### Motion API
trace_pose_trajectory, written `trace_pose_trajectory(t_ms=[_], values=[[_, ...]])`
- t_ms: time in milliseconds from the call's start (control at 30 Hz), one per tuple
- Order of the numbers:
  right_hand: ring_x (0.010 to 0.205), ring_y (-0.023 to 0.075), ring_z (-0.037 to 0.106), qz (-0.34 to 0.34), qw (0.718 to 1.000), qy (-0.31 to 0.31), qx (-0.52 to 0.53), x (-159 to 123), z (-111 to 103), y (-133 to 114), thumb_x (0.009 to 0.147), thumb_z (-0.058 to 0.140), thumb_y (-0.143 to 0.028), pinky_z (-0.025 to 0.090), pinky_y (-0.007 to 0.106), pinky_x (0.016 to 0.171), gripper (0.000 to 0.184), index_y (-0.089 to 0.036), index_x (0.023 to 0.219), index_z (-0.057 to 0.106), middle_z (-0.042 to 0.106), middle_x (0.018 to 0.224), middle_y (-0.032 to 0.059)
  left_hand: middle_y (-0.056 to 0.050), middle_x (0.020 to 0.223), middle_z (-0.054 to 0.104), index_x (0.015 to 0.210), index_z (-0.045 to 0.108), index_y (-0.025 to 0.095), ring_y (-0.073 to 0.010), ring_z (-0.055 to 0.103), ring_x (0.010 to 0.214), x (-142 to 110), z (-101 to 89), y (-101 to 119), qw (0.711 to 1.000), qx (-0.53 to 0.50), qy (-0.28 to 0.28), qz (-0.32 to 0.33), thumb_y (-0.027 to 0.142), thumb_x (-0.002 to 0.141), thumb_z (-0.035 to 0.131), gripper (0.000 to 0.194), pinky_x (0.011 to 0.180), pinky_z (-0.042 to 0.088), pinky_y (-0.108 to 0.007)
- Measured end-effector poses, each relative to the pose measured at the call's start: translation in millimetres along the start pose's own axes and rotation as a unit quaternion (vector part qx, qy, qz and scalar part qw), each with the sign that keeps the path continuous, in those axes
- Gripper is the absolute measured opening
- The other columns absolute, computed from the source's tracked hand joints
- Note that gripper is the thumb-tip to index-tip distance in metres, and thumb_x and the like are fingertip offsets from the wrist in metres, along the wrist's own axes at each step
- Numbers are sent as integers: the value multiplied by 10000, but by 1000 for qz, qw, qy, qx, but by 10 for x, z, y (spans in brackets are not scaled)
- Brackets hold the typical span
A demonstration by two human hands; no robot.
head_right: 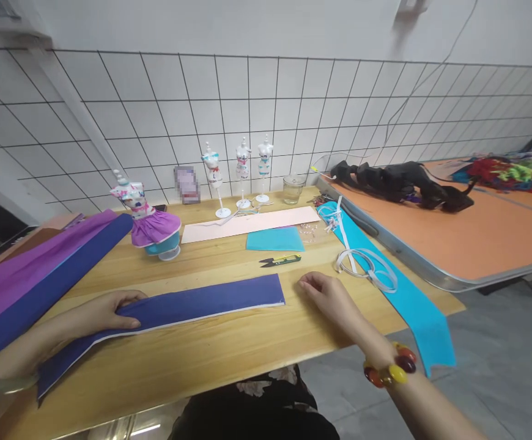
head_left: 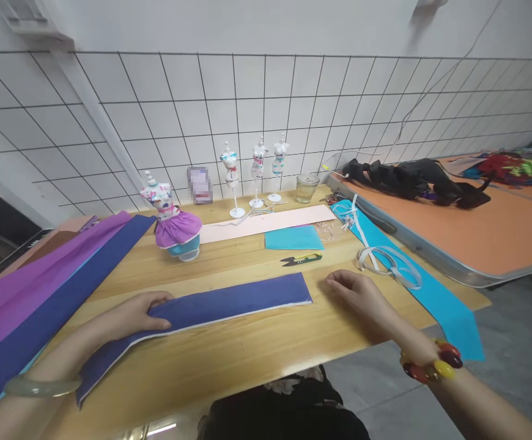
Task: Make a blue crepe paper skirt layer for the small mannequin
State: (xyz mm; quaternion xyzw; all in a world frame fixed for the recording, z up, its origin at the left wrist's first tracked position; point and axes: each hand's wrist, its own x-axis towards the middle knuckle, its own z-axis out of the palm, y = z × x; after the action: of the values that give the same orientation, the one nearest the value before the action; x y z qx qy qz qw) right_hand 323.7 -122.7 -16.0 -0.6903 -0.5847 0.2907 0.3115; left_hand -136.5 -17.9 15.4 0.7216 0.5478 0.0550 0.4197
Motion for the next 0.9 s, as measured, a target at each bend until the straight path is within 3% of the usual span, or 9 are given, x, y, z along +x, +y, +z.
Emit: trace_pose_trajectory(t_ms=[100, 167, 233, 333, 467, 567, 667, 900], values=[[794, 203, 600, -87, 995, -31, -37, -103, 16, -82, 872, 466, -388, 451, 297, 681, 248, -204, 846, 630, 660, 869, 58, -83, 1231, 599, 1185, 569, 200, -309, 553, 1099, -13, -53, -71, 997, 76, -18, 13, 479, 634, 693, 630, 930, 413, -351], [827, 207, 610, -152, 984, -46, -77, -128, 46, -114, 899, 430, -342, 470, 315, 720, 247, -207, 868, 635, 653, 922, 78, -115, 1282, 554, 1264, 504, 190, -335, 531, 1121, -34, -29, -32, 985, 166, 40, 24, 493, 687, 642, 667, 947, 396, -406], [838, 209, 616, -192, 974, -37, -114, -110, 74, -118, 913, 407, -307, 479, 331, 737, 251, -211, 904, 638, 647, 951, 89, -136, 1266, 556, 1258, 512, 189, -358, 495, 1151, -54, 102, 109, 954, 271, 110, 62, 481, 757, 568, 582, 959, 369, -470], [845, 214, 624, -223, 961, -18, -163, -32, 99, -99, 921, 396, -274, 489, 341, 739, 255, -218, 963, 642, 647, 973, 95, -133, 1314, 520, 1239, 523, 189, -315, 447, 1223, -37, 532, 448, 924, 319, 157, 144, 429, 849, 466, 461, 997, 361, -461], [866, 215, 628, -230, 945, -40, -228, 93, 107, -107, 930, 379, -219, 486, 330, 750, 274, -226, 1005, 642, 643, 985, 90, -176, 1426, 372, 1313, 448, 110, -336, 303, 1332, 82, 1271, 839, 915, 328, 72, 223, 518, 825, 487, 637, 1050, 321, -494], [861, 208, 626, -249, 933, -66, -251, 166, 110, -135, 930, 383, -197, 486, 315, 751, 272, -218, 1031, 635, 642, 971, 91, -158, 1457, 318, 1360, 378, 130, -314, 236, 1364, 147, 1625, 986, 915, 303, 69, 258, 606, 814, 431, 726, 1076, 290, -497], [827, 205, 621, -271, 919, -76, -276, 216, 118, -150, 929, 384, -183, 485, 315, 724, 280, -211, 1071, 624, 642, 935, 92, -151, 1459, 315, 1368, 365, 129, -311, 232, 1366, 153, 1718, 1062, 922, 290, 58, 249, 652, 812, 355, 763, 1088, 261, -519], [789, 200, 605, -286, 906, -100, -296, 267, 124, -140, 931, 368, -158, 472, 310, 684, 257, -187, 1013, 610, 621, 901, 91, -133, 1479, 266, 1379, 350, 139, -316, 200, 1374, 146, 1643, 1103, 934, 277, 9, 225, 663, 813, 322, 772, 1094, 233, -540]])
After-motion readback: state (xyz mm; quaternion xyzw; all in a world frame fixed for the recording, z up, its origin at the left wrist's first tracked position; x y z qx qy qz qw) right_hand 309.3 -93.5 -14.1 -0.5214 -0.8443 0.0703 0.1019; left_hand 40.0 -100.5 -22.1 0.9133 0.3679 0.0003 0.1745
